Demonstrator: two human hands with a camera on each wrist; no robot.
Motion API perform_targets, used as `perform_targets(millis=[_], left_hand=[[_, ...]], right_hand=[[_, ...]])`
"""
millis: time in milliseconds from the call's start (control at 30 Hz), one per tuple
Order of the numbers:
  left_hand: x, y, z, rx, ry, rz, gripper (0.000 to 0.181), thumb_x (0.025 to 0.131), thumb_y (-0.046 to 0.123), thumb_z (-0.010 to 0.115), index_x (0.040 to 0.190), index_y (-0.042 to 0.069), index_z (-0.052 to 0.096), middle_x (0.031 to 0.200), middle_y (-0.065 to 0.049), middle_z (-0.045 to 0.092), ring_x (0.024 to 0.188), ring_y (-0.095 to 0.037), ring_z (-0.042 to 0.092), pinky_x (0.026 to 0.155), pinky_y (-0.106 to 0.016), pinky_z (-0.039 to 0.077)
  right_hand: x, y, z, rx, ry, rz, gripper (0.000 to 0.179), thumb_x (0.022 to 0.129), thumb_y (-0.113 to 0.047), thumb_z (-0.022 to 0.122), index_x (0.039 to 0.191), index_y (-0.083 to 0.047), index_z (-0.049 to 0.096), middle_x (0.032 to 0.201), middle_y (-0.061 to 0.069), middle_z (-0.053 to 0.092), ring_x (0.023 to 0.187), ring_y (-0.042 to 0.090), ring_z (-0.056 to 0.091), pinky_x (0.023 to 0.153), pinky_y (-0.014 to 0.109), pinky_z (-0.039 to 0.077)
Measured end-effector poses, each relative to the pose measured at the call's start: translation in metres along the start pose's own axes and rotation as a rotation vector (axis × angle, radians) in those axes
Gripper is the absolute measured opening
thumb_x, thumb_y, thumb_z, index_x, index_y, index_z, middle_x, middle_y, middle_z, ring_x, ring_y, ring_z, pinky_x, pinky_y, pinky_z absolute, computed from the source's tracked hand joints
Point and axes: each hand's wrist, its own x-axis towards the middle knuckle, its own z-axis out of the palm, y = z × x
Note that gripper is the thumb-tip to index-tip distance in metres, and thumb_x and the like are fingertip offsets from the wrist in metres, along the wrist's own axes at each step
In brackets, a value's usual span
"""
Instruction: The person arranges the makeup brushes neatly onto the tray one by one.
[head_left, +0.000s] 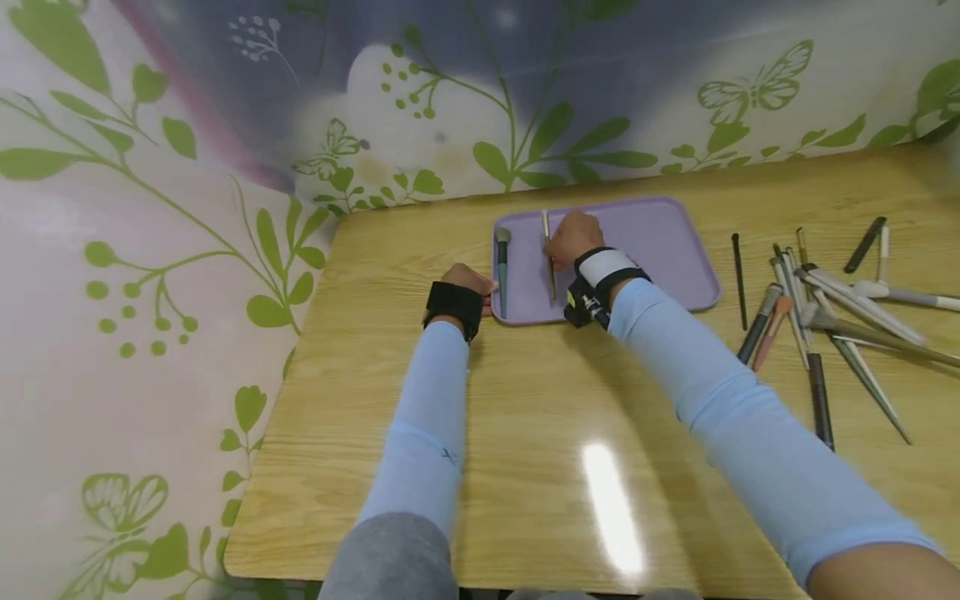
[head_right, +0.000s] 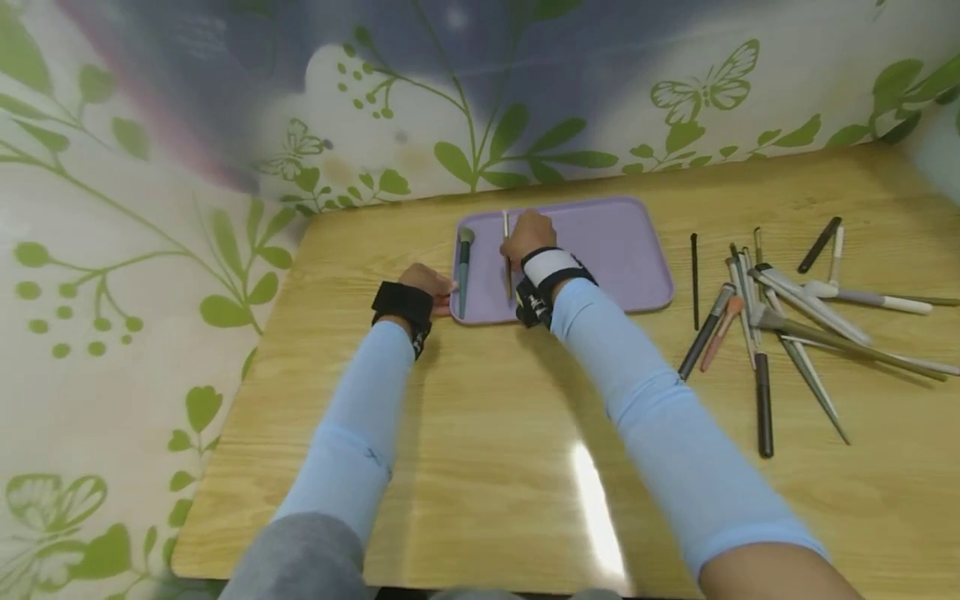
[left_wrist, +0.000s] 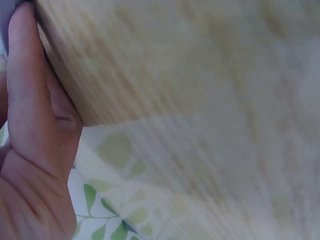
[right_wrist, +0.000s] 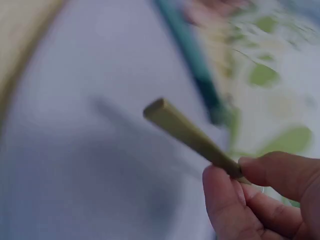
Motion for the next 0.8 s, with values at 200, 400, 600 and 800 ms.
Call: perform_targets(millis=[200,400,600,800], left_hand=[[-0.009,-0.006,0.040,0.072,-0.057,0.050,0.020,0.079,0.007,0.057,0.096,-0.003,0.060,0.070,-0.011,0.057,0.053,-0.015,0.055,0.061,-0.032,0.054],[-0.017,-0.003,0.058,0.111,-0.089,0.064,0.022,0.080,0.009,0.057,0.098,-0.003,0.059,0.079,-0.014,0.058,0.057,-0.016,0.056,0.069,-0.035,0.053],[-0.018,0.005,0.059,0.122,-0.099,0.057,0.020,0.080,0.010,0.057,0.097,-0.002,0.060,0.069,-0.011,0.056,0.054,-0.017,0.056,0.063,-0.033,0.054],[-0.018,0.014,0.043,0.070,-0.104,0.023,0.026,0.080,0.007,0.056,0.104,-0.003,0.056,0.080,-0.014,0.057,0.060,-0.018,0.056,0.074,-0.035,0.052]], right_hand=[[-0.013,0.021,0.024,-0.036,-0.031,0.134,0.015,0.064,-0.018,0.065,0.058,-0.005,0.061,0.042,-0.002,0.049,0.050,0.016,0.054,0.045,0.021,0.042],[-0.019,0.031,0.022,-0.025,-0.030,0.168,0.023,0.063,-0.023,0.071,0.068,-0.001,0.065,0.050,0.003,0.058,0.058,0.018,0.060,0.060,0.027,0.049],[-0.024,0.026,0.019,0.056,-0.040,0.175,0.018,0.064,-0.021,0.072,0.066,-0.003,0.066,0.039,-0.004,0.053,0.046,0.011,0.059,0.052,0.021,0.046],[-0.023,0.028,-0.001,0.021,-0.003,0.058,0.016,0.068,-0.021,0.068,0.064,-0.006,0.067,0.046,-0.005,0.056,0.050,0.012,0.056,0.049,0.020,0.043]])
